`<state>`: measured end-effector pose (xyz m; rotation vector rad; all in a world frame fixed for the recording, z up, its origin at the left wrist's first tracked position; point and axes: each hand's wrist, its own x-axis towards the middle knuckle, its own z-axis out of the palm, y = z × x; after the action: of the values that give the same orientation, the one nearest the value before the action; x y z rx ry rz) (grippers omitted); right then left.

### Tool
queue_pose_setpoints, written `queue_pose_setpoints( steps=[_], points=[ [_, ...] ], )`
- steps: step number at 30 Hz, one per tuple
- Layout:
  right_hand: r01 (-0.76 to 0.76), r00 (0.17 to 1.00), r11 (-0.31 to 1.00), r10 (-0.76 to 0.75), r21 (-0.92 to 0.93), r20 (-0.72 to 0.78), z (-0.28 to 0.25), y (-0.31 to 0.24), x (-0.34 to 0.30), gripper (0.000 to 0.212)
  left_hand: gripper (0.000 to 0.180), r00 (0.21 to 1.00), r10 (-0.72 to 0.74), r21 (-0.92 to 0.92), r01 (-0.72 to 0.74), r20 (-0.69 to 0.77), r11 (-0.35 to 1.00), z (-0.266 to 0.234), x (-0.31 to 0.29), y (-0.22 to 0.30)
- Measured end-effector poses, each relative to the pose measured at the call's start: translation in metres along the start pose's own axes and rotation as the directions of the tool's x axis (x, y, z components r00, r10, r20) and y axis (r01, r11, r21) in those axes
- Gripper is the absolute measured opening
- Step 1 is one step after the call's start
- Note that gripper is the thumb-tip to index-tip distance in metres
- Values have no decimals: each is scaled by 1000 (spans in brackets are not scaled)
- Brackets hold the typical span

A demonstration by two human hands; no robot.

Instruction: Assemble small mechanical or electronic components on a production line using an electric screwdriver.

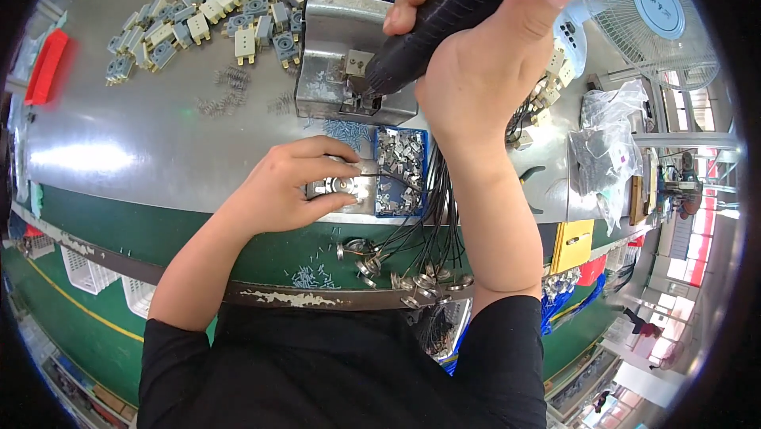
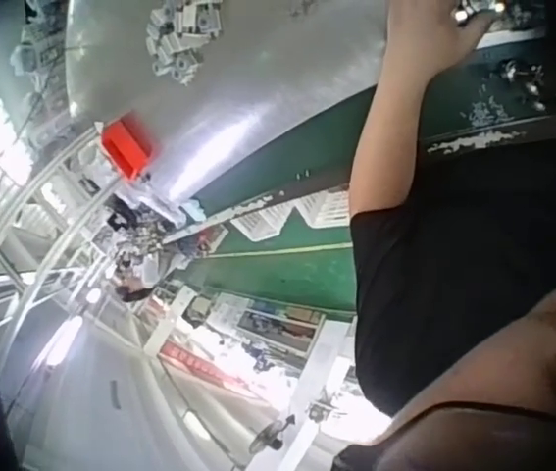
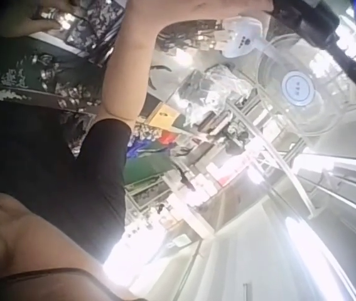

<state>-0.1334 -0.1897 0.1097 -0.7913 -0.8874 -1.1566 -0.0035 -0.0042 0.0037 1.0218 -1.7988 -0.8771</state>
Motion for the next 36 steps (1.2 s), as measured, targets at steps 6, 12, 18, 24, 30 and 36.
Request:
queue_pose_setpoints(
  steps=[6, 12, 18, 24, 30, 36],
  points=[
    [-84, 993, 992, 92, 97, -75, 17, 8, -9, 79, 30, 1000, -18, 12, 18, 6, 1000, -1, 1, 1],
    [-35, 999, 989, 32, -145, -24, -1, 7, -5, 82, 31, 1000, -13, 13, 13, 6, 1000, 2, 3, 2],
    [68, 986, 953, -20, -296, 163, -12, 10, 0, 87, 27, 1000, 8, 21, -8, -8, 1000, 3, 3, 1],
    [-528, 849, 9, -5, -849, -528, 54, -3, -6, 89, 27, 1000, 11, 30, -10, -12, 999, 2, 1, -2],
    [-531, 847, 61, 24, -845, -530, 59, -5, -6, 105, 31, 1000, -18, 10, 18, 1, 1000, 0, 2, 3],
    [-525, 851, 51, 5, -850, -525, 56, -5, -6, 104, 31, 1000, -13, 7, 13, 3, 1000, 0, 2, 3]
  ],
)
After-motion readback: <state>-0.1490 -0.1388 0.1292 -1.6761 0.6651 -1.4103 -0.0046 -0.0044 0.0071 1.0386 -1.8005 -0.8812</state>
